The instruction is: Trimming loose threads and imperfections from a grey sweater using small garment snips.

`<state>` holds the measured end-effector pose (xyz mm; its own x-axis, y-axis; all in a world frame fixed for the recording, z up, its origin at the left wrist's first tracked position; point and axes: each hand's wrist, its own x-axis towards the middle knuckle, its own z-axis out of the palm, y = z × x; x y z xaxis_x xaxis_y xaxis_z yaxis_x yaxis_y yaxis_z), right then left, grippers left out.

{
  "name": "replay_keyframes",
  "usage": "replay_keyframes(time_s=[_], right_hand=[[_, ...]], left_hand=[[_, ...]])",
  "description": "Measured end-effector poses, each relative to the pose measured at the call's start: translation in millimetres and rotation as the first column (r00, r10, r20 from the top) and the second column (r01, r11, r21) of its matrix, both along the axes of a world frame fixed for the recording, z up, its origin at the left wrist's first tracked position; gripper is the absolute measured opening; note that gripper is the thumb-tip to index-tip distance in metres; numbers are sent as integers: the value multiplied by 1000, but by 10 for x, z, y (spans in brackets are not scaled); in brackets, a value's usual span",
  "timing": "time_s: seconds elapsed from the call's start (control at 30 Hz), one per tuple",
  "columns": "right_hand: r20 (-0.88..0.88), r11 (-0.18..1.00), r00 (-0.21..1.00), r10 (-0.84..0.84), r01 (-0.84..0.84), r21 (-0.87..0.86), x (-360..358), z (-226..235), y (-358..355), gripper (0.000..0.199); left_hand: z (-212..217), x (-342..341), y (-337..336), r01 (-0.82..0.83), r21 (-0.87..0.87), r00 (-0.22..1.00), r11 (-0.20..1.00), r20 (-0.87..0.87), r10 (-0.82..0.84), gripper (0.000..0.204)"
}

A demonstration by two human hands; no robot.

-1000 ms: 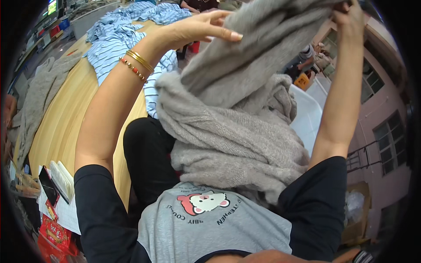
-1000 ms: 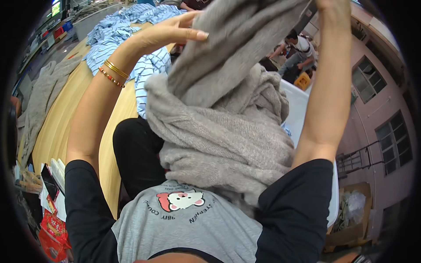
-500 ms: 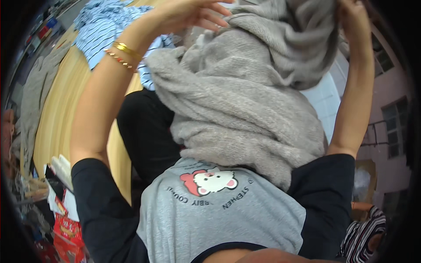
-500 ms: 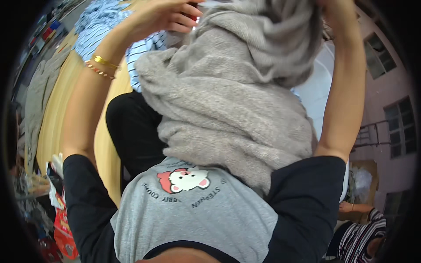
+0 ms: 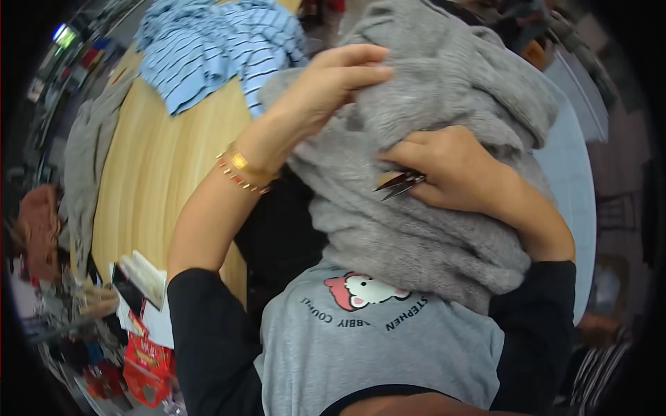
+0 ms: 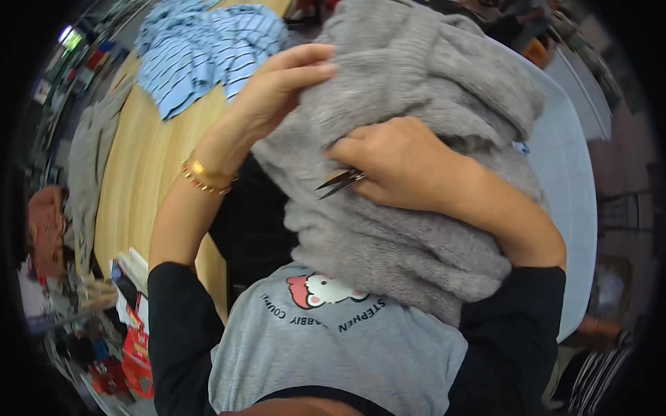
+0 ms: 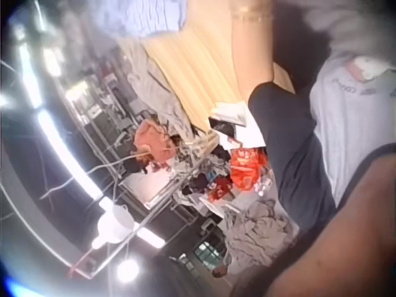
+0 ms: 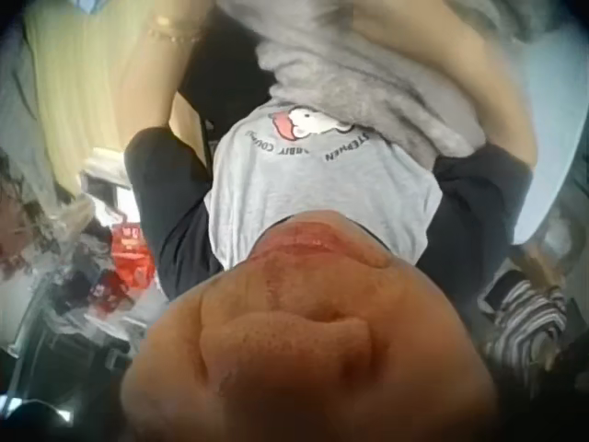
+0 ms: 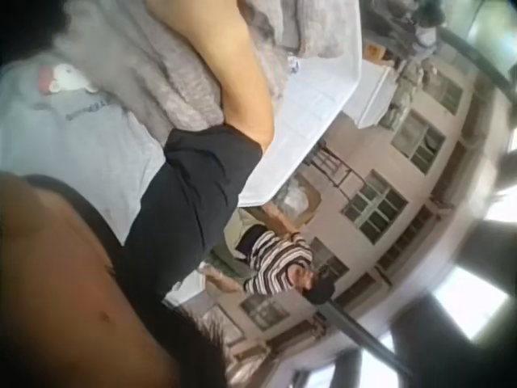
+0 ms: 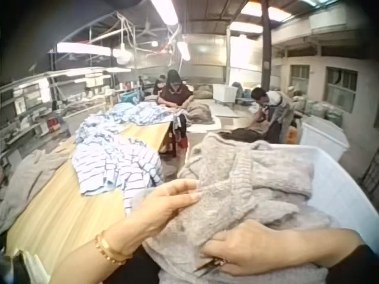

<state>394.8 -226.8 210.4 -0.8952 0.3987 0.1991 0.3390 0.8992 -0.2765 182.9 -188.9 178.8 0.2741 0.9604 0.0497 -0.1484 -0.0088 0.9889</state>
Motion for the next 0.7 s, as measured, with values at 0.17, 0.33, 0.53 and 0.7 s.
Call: replay_keyframes(time_s=[0.17,0.33,0.53,0.7], right_hand=[[57,999,998,-26,29,-43,127,-18,-131,46],[56,1000,998,-14,15,-26,68,-47,-174,46],[97,999,995,6,-2,-44,124,-105,-214,47],[96,999,995,34,-34,0,249,97,-96,46]], left_hand=[[-97,-133,72,44,21,998,999,35,-45,25],[159,113,100,6,431,962,902,-250,113,24],[214,603,22,318,530,661,786,-718,216,37],[-13,318,117,168,187,977,968,-165,-138,27]])
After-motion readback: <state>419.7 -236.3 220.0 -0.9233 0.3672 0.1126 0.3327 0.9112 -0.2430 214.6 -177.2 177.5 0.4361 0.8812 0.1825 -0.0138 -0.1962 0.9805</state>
